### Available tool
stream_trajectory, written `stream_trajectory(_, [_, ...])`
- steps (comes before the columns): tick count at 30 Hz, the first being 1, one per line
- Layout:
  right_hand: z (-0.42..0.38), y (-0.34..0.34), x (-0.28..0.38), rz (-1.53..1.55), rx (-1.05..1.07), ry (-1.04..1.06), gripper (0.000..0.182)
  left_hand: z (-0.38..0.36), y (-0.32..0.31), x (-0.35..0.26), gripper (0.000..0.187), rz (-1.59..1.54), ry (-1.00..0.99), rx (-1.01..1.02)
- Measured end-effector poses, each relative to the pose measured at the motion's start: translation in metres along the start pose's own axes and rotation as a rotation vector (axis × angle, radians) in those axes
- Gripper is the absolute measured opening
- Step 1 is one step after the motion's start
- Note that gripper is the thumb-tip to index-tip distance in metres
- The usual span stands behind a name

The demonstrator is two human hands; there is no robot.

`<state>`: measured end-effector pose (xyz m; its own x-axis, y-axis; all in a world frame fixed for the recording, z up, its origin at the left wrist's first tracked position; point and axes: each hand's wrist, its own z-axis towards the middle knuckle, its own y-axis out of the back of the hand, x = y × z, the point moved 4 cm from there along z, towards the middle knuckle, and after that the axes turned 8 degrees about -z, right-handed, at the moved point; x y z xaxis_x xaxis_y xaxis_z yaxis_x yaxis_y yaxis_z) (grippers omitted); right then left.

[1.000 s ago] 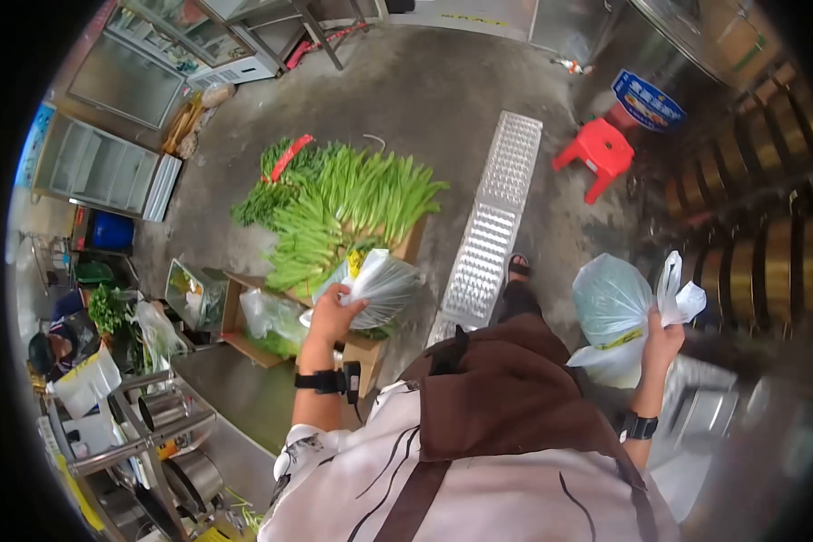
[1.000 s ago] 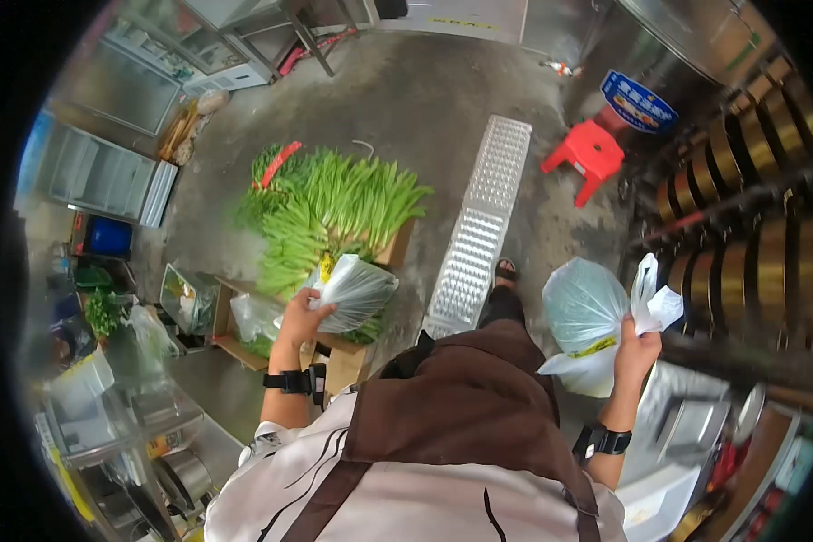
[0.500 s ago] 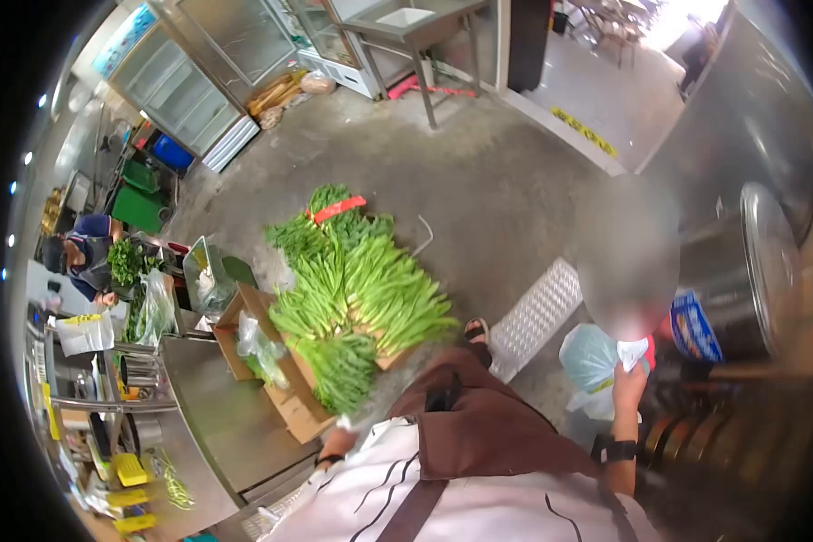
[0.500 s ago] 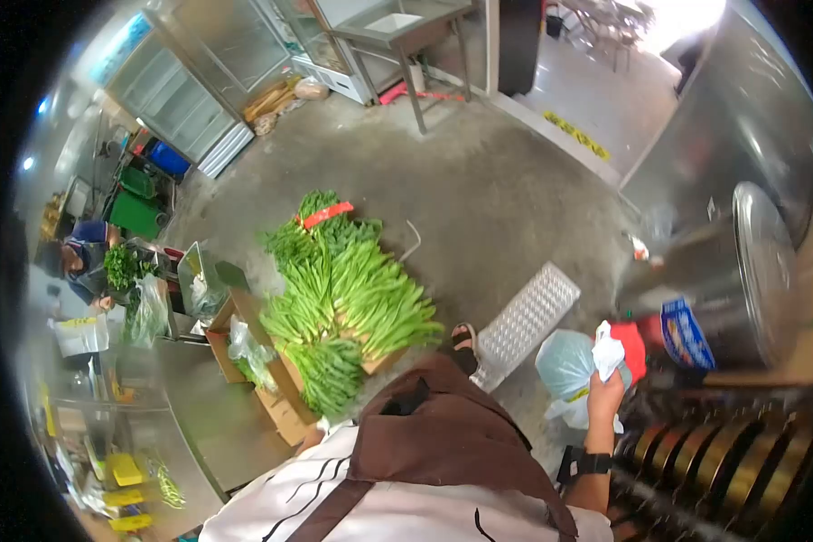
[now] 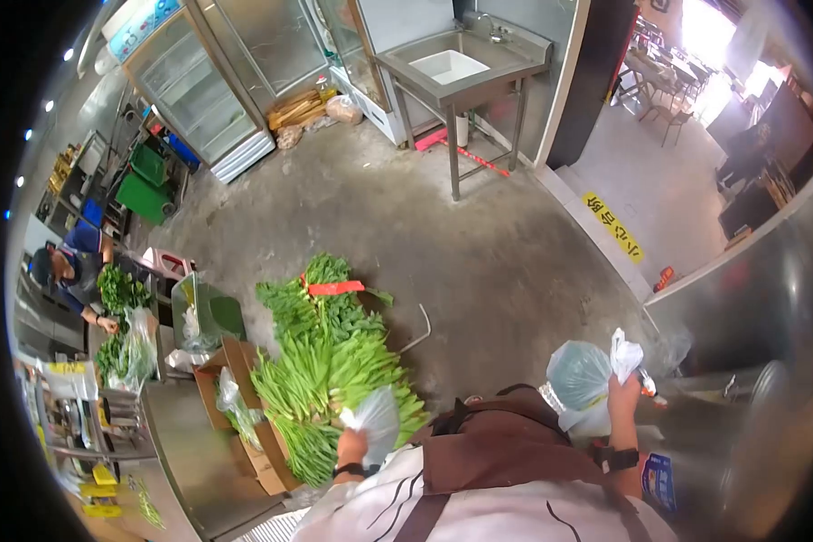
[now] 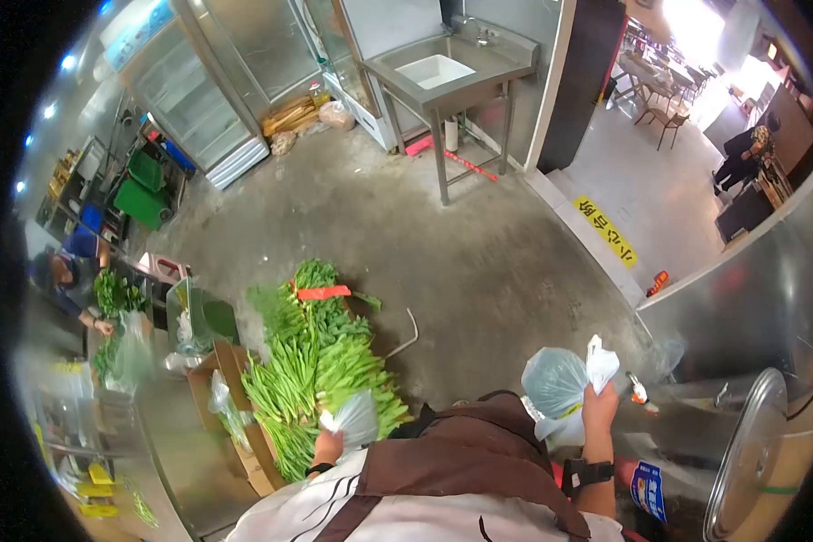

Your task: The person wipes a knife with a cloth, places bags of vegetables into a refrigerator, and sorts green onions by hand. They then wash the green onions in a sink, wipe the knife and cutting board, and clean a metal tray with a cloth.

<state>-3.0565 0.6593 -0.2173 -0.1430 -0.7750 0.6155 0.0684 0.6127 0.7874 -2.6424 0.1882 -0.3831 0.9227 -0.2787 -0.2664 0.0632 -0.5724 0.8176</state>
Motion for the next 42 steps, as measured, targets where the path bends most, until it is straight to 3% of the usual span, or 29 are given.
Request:
stream_trajectory(3, [0.066, -0.036, 0.045, -0.017, 0.053, 0.034, 0.028, 0.041, 0.046, -0.112, 0.044, -0.175, 0.053, -0.116])
stream_trajectory(8, [0.202, -0.132, 0.124, -0.078, 0.193, 0.205, 0.031, 0.130, 0.065, -0.195, 0.040, -0.357, -0.002, -0.333])
stream_trajectory(10, [0.240, -0.173, 0.172, -0.041, 0.248, 0.316, 0.032, 0.129, 0.102, -0.242, 0.039, -0.367, 0.101, -0.424])
stream_trajectory(14, [0.283, -0.242, 0.291, -0.055, 0.487, 0.407, 0.032, 0.156, 0.148, -0.262, 0.034, -0.332, 0.141, -0.544])
stream_trajectory(20, [0.319, -0.360, 0.477, 0.068, 0.633, 0.694, 0.032, 0.201, 0.220, -0.263, 0.026, -0.356, 0.202, -0.758])
stream_trajectory(22, [0.328, -0.414, 0.521, 0.126, 0.748, 0.623, 0.030, 0.229, 0.245, -0.260, 0.023, -0.281, 0.149, -0.824])
stream_trajectory(24, [0.328, -0.452, 0.578, 0.247, 0.793, 0.604, 0.028, 0.264, 0.289, -0.281, 0.022, -0.546, 0.389, -0.687])
stream_trajectory(25, [0.326, -0.472, 0.611, 0.241, 0.801, 0.607, 0.028, 0.288, 0.291, -0.261, 0.034, -0.611, 0.185, -0.811])
stream_trajectory(28, [0.310, -0.517, 0.698, 0.256, 0.842, 0.671, 0.028, 0.352, 0.351, -0.284, 0.054, -0.805, 0.160, -0.771])
stream_trajectory(29, [0.302, -0.533, 0.731, 0.302, 0.836, 0.727, 0.028, 0.375, 0.373, -0.299, 0.056, -0.891, 0.231, -0.654])
stream_trajectory(30, [0.292, -0.547, 0.755, 0.340, 0.837, 0.769, 0.028, 0.399, 0.407, -0.331, 0.061, -0.726, -0.018, -0.700])
stream_trajectory(32, [0.269, -0.578, 0.811, 0.348, 0.876, 0.957, 0.026, 0.457, 0.436, -0.346, 0.066, -0.867, 0.016, -0.471])
stream_trajectory(34, [0.245, -0.605, 0.862, 0.336, 0.794, 1.194, 0.026, 0.509, 0.477, -0.387, 0.072, -0.659, -0.125, -0.533])
stream_trajectory(36, [0.220, -0.633, 0.912, 0.366, 0.828, 1.324, 0.025, 0.568, 0.504, -0.418, 0.080, -0.641, -0.188, -0.426])
stream_trajectory(39, [0.199, -0.677, 0.986, 0.399, 0.864, 1.292, 0.026, 0.656, 0.532, -0.445, 0.064, -0.557, -0.194, -0.329])
stream_trajectory(42, [0.193, -0.731, 1.058, 0.447, 0.869, 1.303, 0.027, 0.737, 0.563, -0.462, 0.057, -0.760, -0.221, -0.272])
